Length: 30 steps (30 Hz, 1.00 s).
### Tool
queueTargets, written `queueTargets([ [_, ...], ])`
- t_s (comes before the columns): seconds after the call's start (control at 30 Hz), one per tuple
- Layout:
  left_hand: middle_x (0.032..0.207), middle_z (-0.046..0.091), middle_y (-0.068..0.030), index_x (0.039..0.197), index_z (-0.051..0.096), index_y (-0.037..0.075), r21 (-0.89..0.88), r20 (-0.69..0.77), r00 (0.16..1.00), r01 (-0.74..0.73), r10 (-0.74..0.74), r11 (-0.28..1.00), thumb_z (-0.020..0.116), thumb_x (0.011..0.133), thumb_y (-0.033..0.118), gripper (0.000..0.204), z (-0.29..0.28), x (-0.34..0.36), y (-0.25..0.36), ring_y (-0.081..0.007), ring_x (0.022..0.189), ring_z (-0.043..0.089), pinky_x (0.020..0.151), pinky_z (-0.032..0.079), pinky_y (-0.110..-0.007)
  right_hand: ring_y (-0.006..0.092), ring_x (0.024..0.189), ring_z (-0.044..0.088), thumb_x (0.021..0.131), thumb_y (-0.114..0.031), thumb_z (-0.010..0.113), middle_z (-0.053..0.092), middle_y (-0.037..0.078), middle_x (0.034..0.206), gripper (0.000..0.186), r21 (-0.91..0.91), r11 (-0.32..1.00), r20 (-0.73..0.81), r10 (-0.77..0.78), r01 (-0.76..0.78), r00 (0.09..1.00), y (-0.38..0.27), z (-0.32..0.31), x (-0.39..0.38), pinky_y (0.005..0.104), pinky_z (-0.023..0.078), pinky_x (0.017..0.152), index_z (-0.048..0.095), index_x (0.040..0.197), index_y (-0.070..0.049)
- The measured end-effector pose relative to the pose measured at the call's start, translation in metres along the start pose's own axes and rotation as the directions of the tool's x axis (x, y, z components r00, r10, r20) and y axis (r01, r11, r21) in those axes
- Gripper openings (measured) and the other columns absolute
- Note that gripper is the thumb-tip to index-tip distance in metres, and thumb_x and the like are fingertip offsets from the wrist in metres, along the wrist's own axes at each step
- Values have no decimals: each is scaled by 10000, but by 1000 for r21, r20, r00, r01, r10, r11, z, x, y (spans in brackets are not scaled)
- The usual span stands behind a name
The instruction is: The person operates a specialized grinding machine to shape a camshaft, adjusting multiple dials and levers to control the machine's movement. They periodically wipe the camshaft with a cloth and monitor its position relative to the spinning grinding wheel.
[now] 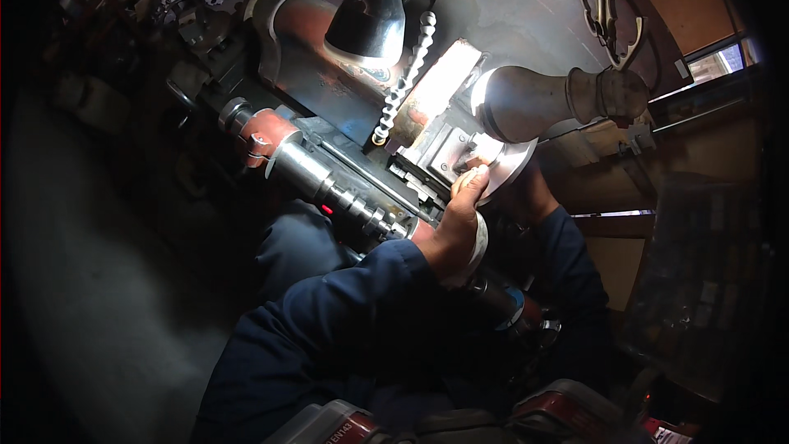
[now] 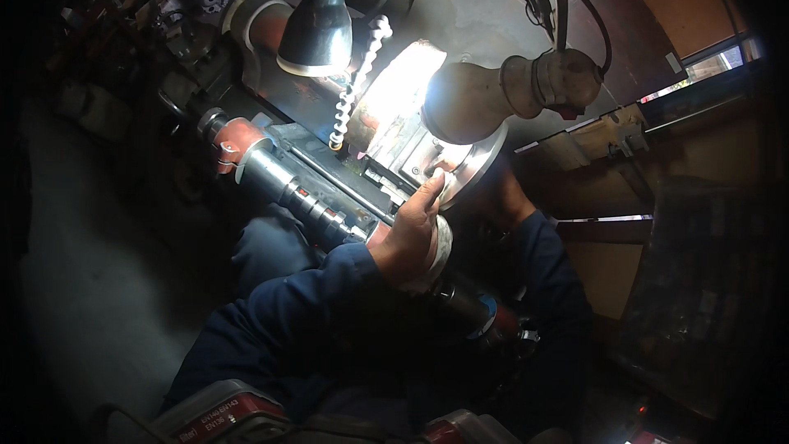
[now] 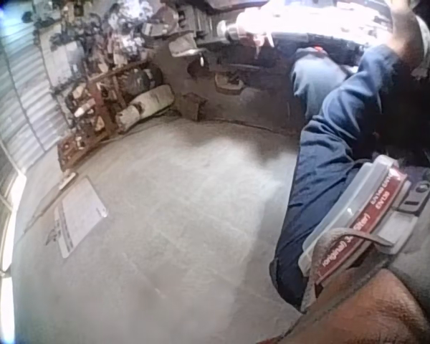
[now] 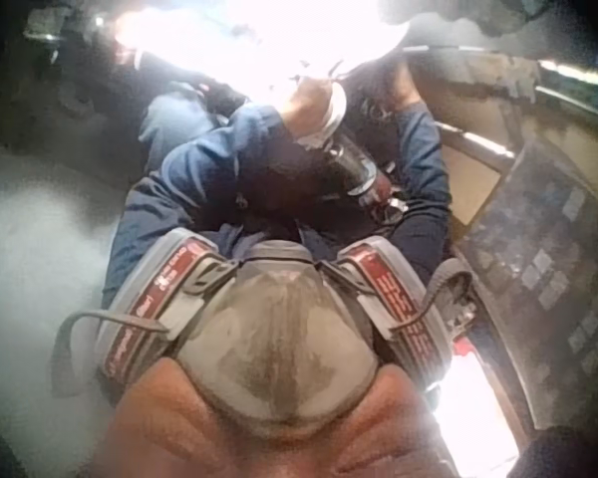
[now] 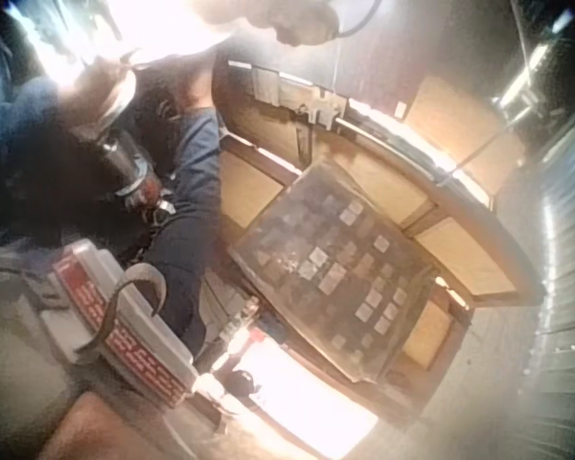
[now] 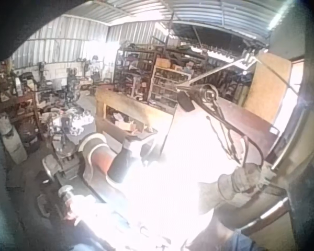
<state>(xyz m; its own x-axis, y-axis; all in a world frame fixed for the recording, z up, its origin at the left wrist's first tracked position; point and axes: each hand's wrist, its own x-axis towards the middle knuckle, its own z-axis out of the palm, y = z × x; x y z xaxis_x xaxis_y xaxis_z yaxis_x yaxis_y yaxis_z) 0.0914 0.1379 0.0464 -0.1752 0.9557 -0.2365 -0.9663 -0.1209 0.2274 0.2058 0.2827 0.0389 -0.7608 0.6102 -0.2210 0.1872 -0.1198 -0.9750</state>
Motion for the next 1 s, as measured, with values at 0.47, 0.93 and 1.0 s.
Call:
queueTargets([
  [0.47,1342,509,-108,1322,475,6,-16,-56,998,22,-22,1000,442,1003,244,399,5,-2,3,-184,1249,459,1100,295,-318,285,1116,562,918,-389,579,572,136,1227,610,-348,918,152,-145,191,978,28,-37,2,413,460,941,389,1356,-8],
  [0.93,1344,510,-121,1310,478,0,9,-50,999,-18,19,1000,449,1004,232,385,8,-4,6,-185,1252,466,1115,289,-328,262,1110,578,850,-348,690,572,138,1204,571,-645,723,17,-311,248,950,9,-16,-12,384,495,897,492,1267,-13],
  [1.0,1322,522,-114,1301,484,2,-31,-3,1000,-3,3,999,467,998,225,377,8,-4,9,-181,1237,474,1109,296,-325,253,1105,583,846,-363,692,575,127,1193,569,-100,991,24,-88,90,996,3,-2,-7,374,501,879,508,1249,-6],
])
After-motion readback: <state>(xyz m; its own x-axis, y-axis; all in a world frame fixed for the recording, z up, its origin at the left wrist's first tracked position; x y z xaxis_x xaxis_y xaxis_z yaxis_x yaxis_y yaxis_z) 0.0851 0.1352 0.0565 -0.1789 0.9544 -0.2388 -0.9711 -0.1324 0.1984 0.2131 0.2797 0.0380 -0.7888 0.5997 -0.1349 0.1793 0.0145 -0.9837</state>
